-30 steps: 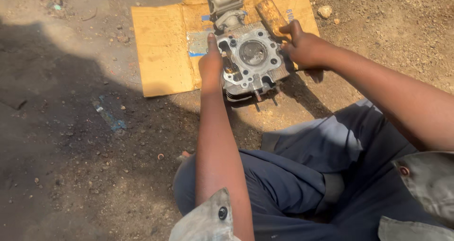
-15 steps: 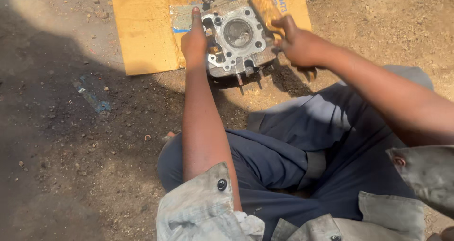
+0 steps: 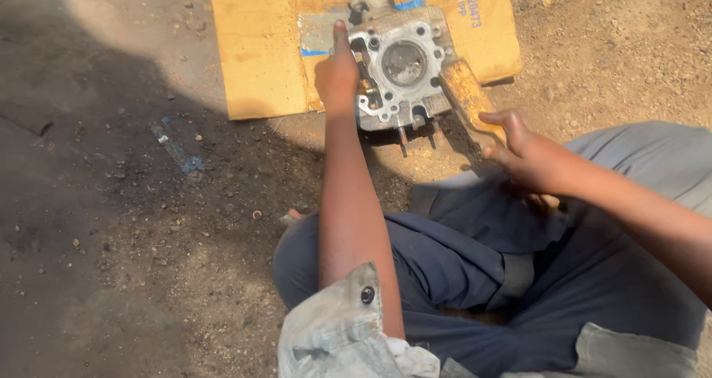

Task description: The person cleans a cylinder head by scrubbing the surface with a wire brush and scraping off residue with a metal tool while sitting on the ground.

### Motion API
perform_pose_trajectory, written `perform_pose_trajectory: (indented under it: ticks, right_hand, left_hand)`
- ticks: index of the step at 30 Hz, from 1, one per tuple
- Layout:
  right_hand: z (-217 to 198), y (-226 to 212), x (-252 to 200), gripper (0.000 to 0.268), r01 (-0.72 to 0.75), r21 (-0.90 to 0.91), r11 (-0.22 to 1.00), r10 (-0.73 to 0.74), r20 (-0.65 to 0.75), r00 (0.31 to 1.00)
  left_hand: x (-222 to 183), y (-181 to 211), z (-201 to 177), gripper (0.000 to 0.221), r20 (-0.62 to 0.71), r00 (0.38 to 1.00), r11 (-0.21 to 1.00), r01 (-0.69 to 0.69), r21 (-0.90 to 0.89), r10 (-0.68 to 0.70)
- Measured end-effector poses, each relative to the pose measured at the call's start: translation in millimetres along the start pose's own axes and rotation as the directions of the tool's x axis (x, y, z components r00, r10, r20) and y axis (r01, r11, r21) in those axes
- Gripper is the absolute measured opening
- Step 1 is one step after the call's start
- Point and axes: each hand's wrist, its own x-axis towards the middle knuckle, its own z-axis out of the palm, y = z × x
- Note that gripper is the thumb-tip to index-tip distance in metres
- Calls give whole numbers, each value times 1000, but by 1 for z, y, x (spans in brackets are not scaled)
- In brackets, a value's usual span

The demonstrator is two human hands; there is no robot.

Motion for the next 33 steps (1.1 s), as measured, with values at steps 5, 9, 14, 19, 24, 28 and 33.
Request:
perform_pose_trajectory:
  ticks: [5, 9, 14, 19, 24, 28, 33]
  right_hand:
    - [-1, 45, 126, 59, -888, 53, 457, 709, 582, 400]
    - [4, 19, 44, 56, -907, 7, 422, 745, 567, 351]
    - [24, -11, 25, 55, -676, 190, 711, 558, 432, 709]
    - [50, -2, 133, 54, -789, 103, 606, 630, 544, 554]
    - [-3, -39, 40, 59, -773, 74, 630, 681, 424, 597]
    - [-32, -25, 10, 53, -929, 137, 344, 848, 380, 370]
    - [0, 8, 31, 43, -422, -94, 902, 432, 146, 890]
  left_hand:
    - [3, 2, 4, 92, -77, 993, 984, -74, 162, 87]
    - [-23, -8, 8, 90, 43, 999, 991, -14, -132, 20]
    - [-18, 12, -4, 85, -126, 988, 996, -82, 34, 86]
    - [-19, 1, -6, 86, 23, 1000, 991, -18, -133, 21]
    - [-5, 14, -1, 91, -64, 997, 999, -46, -21, 44]
    - [-17, -2, -5, 93, 8, 998, 983, -59, -173, 61]
    - [-9, -1, -2, 92, -38, 997, 996, -65, -58, 63]
